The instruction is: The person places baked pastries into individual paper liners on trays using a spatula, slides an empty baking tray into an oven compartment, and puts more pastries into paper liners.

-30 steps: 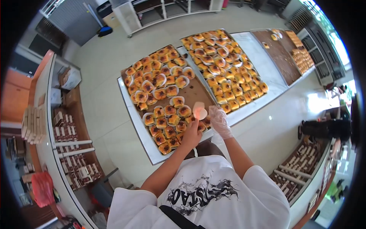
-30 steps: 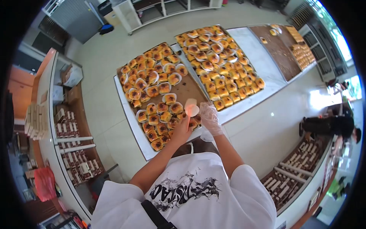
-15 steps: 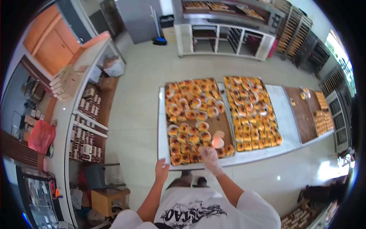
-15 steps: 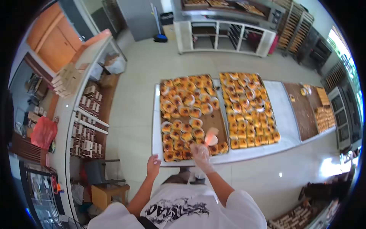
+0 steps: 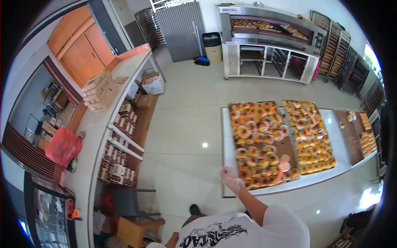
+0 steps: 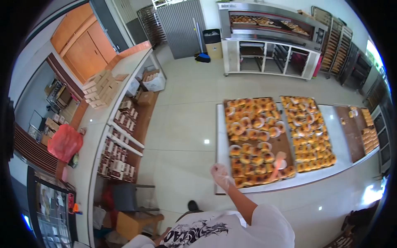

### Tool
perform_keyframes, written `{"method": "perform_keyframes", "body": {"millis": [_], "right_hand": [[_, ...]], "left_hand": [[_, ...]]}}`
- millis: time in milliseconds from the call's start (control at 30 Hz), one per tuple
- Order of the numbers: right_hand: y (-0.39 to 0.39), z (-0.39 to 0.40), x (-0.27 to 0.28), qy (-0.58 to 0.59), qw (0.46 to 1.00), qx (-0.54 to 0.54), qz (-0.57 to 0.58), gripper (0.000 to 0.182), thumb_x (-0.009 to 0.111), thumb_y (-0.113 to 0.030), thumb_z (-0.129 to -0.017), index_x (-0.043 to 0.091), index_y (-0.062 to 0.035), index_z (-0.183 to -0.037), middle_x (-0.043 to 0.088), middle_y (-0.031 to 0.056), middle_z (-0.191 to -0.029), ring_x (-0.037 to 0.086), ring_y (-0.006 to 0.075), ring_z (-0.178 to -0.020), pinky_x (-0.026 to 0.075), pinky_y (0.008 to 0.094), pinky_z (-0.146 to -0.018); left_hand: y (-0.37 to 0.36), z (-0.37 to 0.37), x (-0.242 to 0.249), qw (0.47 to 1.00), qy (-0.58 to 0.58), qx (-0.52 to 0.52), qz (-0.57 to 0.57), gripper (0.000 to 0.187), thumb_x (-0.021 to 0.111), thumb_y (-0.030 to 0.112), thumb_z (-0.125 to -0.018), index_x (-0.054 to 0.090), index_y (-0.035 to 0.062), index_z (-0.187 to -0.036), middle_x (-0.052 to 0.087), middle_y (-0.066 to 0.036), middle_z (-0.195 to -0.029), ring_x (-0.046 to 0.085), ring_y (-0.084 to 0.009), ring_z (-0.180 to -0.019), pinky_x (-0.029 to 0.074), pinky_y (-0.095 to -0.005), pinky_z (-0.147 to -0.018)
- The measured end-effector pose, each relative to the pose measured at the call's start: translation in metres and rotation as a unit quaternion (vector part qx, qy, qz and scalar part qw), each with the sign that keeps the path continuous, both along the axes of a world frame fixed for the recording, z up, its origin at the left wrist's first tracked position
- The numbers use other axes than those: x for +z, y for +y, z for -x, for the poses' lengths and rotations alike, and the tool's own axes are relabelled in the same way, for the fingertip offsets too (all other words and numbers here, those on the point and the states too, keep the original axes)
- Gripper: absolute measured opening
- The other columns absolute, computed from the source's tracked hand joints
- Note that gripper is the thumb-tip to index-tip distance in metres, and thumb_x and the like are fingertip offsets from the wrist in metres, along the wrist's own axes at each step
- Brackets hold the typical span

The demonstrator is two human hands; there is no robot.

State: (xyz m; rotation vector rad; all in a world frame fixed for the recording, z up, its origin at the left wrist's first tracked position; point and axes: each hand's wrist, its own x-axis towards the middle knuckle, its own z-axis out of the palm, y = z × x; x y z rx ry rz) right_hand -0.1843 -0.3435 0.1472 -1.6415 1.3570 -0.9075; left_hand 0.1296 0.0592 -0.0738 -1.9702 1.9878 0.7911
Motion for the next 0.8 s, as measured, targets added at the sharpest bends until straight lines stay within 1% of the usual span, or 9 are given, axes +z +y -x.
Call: {"method": "perform_keyframes", "body": {"millis": [100,133,167,267,367,467,533,667,800], "right_hand": [[-0.003,-0.085,-0.029,-0.007,0.994,0.049,-0.097,0.024,0.053,-0.025,-0.082,0.062,-0.0034,-0.086,0.060,0.0131,-0.070,0.057,0.0210,-0.060,0.046,0.0346,-0.059],[0.001,-0.120,-0.029,-0.014,0.996,0.058,-0.061,0.024,0.051,-0.025,-0.083,0.061,-0.0038,-0.085,0.059,0.0118,-0.067,0.056,0.0205,-0.059,0.046,0.0340,-0.057],[0.004,-0.155,-0.027,-0.025,0.997,0.065,-0.024,0.024,0.050,-0.026,-0.083,0.061,-0.0041,-0.085,0.058,0.0104,-0.065,0.056,0.0199,-0.057,0.045,0.0334,-0.055],[0.012,-0.225,0.007,-0.042,0.942,0.249,-0.220,0.023,0.050,-0.027,-0.082,0.060,-0.0056,-0.083,0.058,0.0098,-0.066,0.057,0.0199,-0.061,0.045,0.0346,-0.056],[0.006,-0.262,0.015,0.051,0.928,0.322,-0.178,0.021,0.051,-0.025,-0.081,0.060,-0.0062,-0.082,0.059,0.0099,-0.069,0.057,0.0204,-0.061,0.046,0.0356,-0.055],[-0.024,-0.272,-0.022,0.053,0.948,0.297,-0.098,0.020,0.052,-0.025,-0.079,0.061,-0.0070,-0.082,0.059,0.0094,-0.068,0.057,0.0212,-0.060,0.047,0.0365,-0.055],[-0.061,-0.266,-0.029,0.040,0.962,0.246,-0.112,0.024,0.050,-0.027,-0.082,0.059,-0.0056,-0.086,0.061,0.0140,-0.079,0.059,0.0276,-0.072,0.047,0.0390,-0.065],[-0.156,-0.263,-0.041,0.120,0.963,0.137,-0.200,0.029,0.048,-0.032,-0.083,0.059,-0.0061,-0.092,0.062,0.0177,-0.094,0.060,0.0309,-0.087,0.047,0.0404,-0.077],[-0.257,-0.274,-0.088,0.159,0.959,0.057,-0.228,0.032,0.045,-0.034,-0.083,0.060,-0.0077,-0.094,0.060,0.0180,-0.102,0.060,0.0325,-0.093,0.048,0.0403,-0.081]], "left_hand": [[-0.003,-0.083,-0.001,0.996,-0.014,-0.024,0.081,0.022,0.053,0.022,-0.080,0.067,0.0044,-0.078,0.063,-0.013,-0.070,0.062,-0.0212,-0.058,0.048,-0.0355,-0.052],[-0.008,-0.100,0.010,0.908,0.245,0.335,-0.050,0.019,0.055,0.020,-0.081,0.066,0.0045,-0.080,0.061,-0.008,-0.068,0.059,-0.0186,-0.055,0.046,-0.0329,-0.048],[-0.016,-0.116,0.024,0.609,0.408,0.680,0.001,0.016,0.056,0.018,-0.081,0.064,0.0047,-0.082,0.059,-0.004,-0.065,0.057,-0.0159,-0.053,0.044,-0.0302,-0.044],[-0.046,-0.210,0.019,0.504,0.573,0.640,-0.084,0.017,0.056,0.020,-0.082,0.062,0.0047,-0.085,0.058,-0.003,-0.067,0.055,-0.0162,-0.053,0.040,-0.0298,-0.040],[-0.094,-0.221,0.051,0.655,0.341,0.673,-0.042,0.015,0.055,0.018,-0.082,0.060,0.0044,-0.087,0.057,-0.005,-0.070,0.055,-0.0167,-0.052,0.039,-0.0285,-0.038],[-0.123,-0.258,0.032,0.615,0.509,0.577,-0.170,0.012,0.055,0.018,-0.082,0.060,0.0066,-0.083,0.058,-0.006,-0.071,0.055,-0.0193,-0.052,0.038,-0.0306,-0.038],[-0.164,-0.258,0.030,0.727,0.400,0.533,-0.167,0.012,0.055,0.018,-0.082,0.060,0.0069,-0.083,0.058,-0.006,-0.071,0.055,-0.0195,-0.053,0.039,-0.0311,-0.039],[-0.255,-0.271,0.008,0.959,0.187,0.171,-0.127,0.012,0.054,0.018,-0.082,0.060,0.0073,-0.084,0.059,-0.007,-0.072,0.056,-0.0200,-0.054,0.041,-0.0321,-0.041],[-0.369,-0.292,0.007,0.993,0.096,-0.047,-0.057,0.013,0.054,0.019,-0.082,0.060,0.0077,-0.085,0.060,-0.008,-0.072,0.057,-0.0204,-0.055,0.043,-0.0331,-0.043]]}}
